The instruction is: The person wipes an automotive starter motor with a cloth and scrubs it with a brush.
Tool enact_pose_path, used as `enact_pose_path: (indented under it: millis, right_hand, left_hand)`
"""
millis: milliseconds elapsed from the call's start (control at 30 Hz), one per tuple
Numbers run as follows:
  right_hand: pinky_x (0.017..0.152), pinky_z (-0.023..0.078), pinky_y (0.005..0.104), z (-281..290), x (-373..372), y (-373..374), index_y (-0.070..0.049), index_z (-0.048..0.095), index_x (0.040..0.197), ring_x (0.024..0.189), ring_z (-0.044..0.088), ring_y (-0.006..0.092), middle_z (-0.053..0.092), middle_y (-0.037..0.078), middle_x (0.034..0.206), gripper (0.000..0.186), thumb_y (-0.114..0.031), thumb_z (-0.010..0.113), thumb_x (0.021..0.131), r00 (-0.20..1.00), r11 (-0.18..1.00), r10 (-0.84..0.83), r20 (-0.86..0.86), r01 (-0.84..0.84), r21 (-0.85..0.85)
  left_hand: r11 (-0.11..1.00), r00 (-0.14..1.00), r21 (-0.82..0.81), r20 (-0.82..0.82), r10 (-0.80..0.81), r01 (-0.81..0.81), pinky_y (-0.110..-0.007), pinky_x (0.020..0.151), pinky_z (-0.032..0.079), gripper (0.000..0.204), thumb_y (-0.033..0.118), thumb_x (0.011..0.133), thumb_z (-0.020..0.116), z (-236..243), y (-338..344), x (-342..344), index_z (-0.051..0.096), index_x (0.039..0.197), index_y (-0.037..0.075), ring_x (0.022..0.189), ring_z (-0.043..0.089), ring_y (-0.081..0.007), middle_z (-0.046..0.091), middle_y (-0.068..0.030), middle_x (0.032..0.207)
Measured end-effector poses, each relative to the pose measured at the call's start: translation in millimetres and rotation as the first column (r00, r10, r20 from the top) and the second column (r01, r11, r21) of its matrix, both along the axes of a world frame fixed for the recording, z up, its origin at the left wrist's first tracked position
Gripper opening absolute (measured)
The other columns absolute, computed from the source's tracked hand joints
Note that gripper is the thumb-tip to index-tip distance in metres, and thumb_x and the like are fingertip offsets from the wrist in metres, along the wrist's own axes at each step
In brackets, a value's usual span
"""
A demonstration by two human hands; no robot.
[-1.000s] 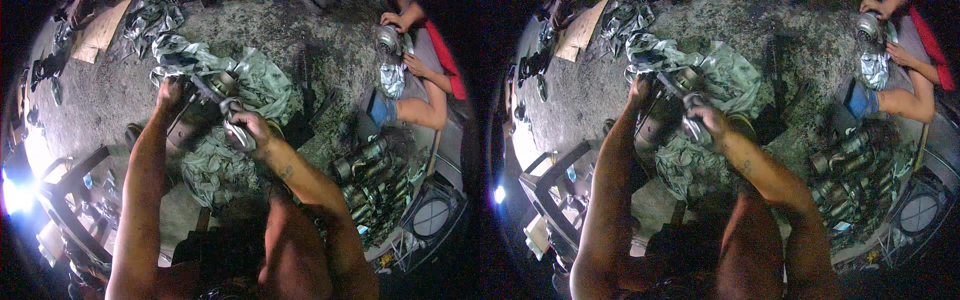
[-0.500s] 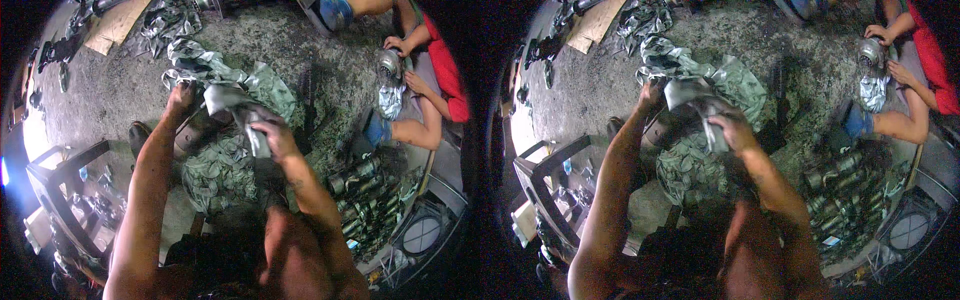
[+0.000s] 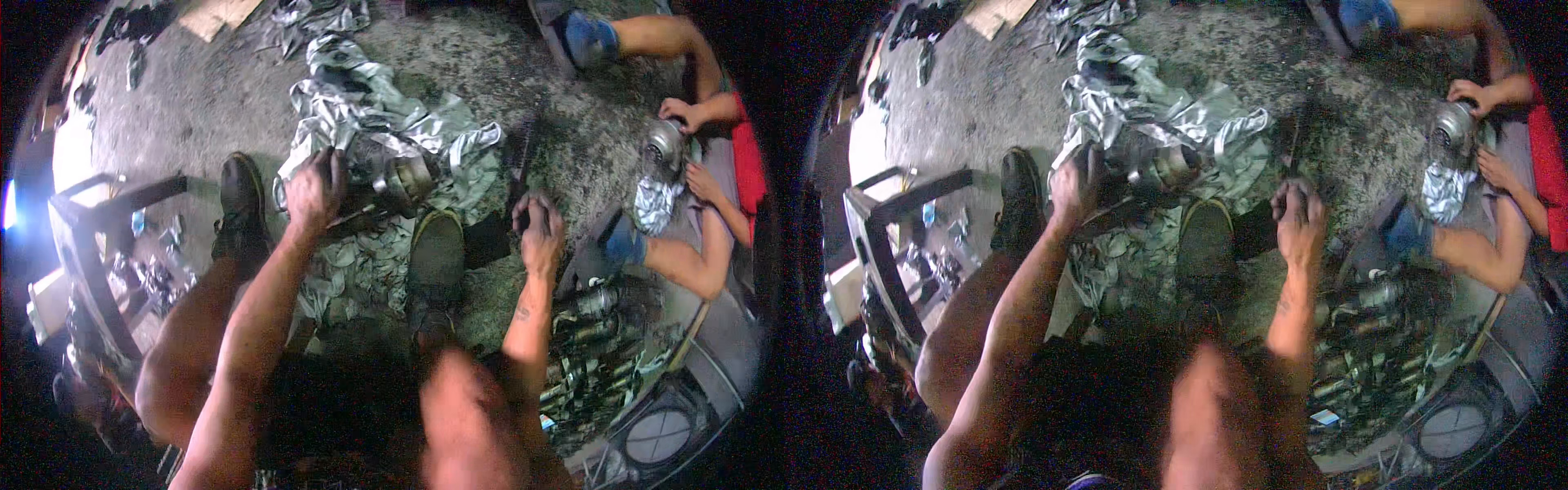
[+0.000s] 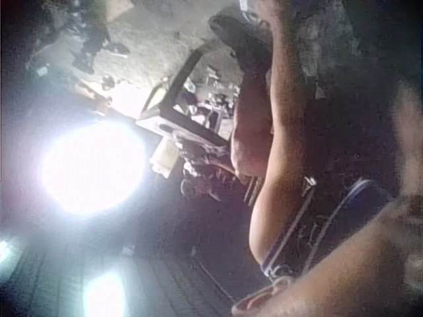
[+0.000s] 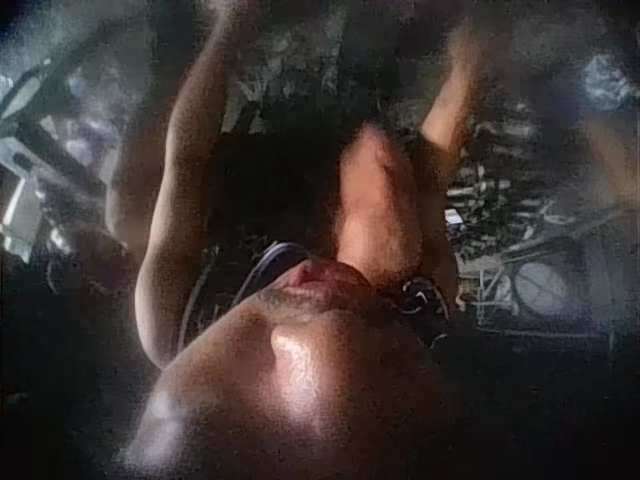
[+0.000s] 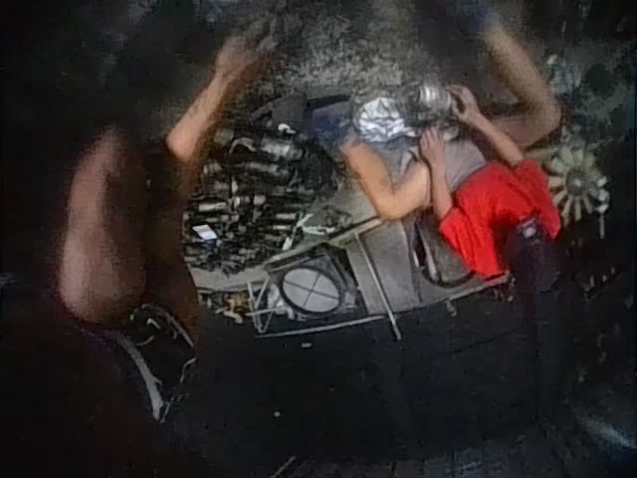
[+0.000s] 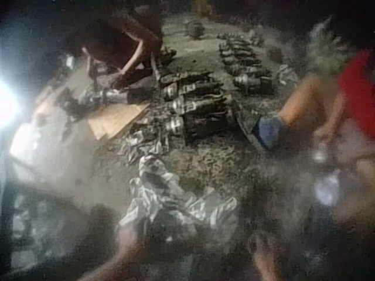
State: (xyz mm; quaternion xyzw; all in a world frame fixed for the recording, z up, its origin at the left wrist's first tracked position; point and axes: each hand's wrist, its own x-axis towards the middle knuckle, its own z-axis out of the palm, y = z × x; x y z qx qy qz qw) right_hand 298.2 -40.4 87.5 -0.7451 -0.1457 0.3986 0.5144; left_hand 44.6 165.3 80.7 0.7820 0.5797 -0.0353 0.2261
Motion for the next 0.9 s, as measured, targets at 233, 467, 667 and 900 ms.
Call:
enact_pose_path:
  millis: [233,467,667,900]
  right_hand:
    - [0.058,0.042,0.0288,-35.5,-52.1,-47.8,-0.001,0.057,0.085,0.061,0.053,0.0141,0.056,0.006,0.065,0.044,-0.044,0.05,0.091,0.996,0.892,0.015,-0.085,-0.052,-0.448]
    - [0.064,0.04,0.0288,-39.6,-71.1,-46.8,0.0,0.058,0.087,0.065,0.046,0.0137,0.054,0.005,0.069,0.032,-0.031,0.062,0.087,0.961,0.95,0.238,0.138,-0.201,-0.241]
    - [0.07,0.043,0.0291,-27.8,-72.7,-32.5,-0.001,0.058,0.087,0.07,0.05,0.0141,0.057,0.007,0.074,0.031,-0.032,0.064,0.087,0.963,0.935,0.266,0.051,-0.244,-0.258]
    - [0.079,0.046,0.0344,-59.6,-39.1,-23.4,-0.006,0.056,0.11,0.093,0.06,0.0242,0.062,0.013,0.105,0.04,-0.034,0.067,0.084,0.844,0.967,0.189,0.502,-0.072,-0.244]
  left_hand:
    - [0.918,0.979,0.373,0.089,-0.182,0.137,-0.044,0.082,0.047,0.033,0.027,0.086,0.053,-10.2,-53.4,-31.2,0.061,0.108,0.004,0.094,0.058,-0.0372,0.061,-0.0198,0.104]
    - [0.871,0.959,0.47,0.154,-0.238,0.14,-0.042,0.074,0.048,0.026,0.021,0.086,0.054,-13.6,-44.0,-18.7,0.061,0.104,0.003,0.083,0.061,-0.0351,0.063,-0.0194,0.092]
    - [0.986,0.989,0.082,-0.001,-0.148,0.147,-0.049,0.066,0.05,0.035,0.033,0.092,0.041,-36.2,45.7,-8.5,0.059,0.101,0.004,0.075,0.062,-0.0383,0.063,-0.0223,0.083]
    - [0.746,0.795,0.318,-0.044,-0.605,0.585,-0.048,0.058,0.048,0.022,0.015,0.084,0.048,-111.5,93.5,-27.9,0.053,0.1,0.001,0.064,0.059,-0.0389,0.057,-0.0198,0.069]
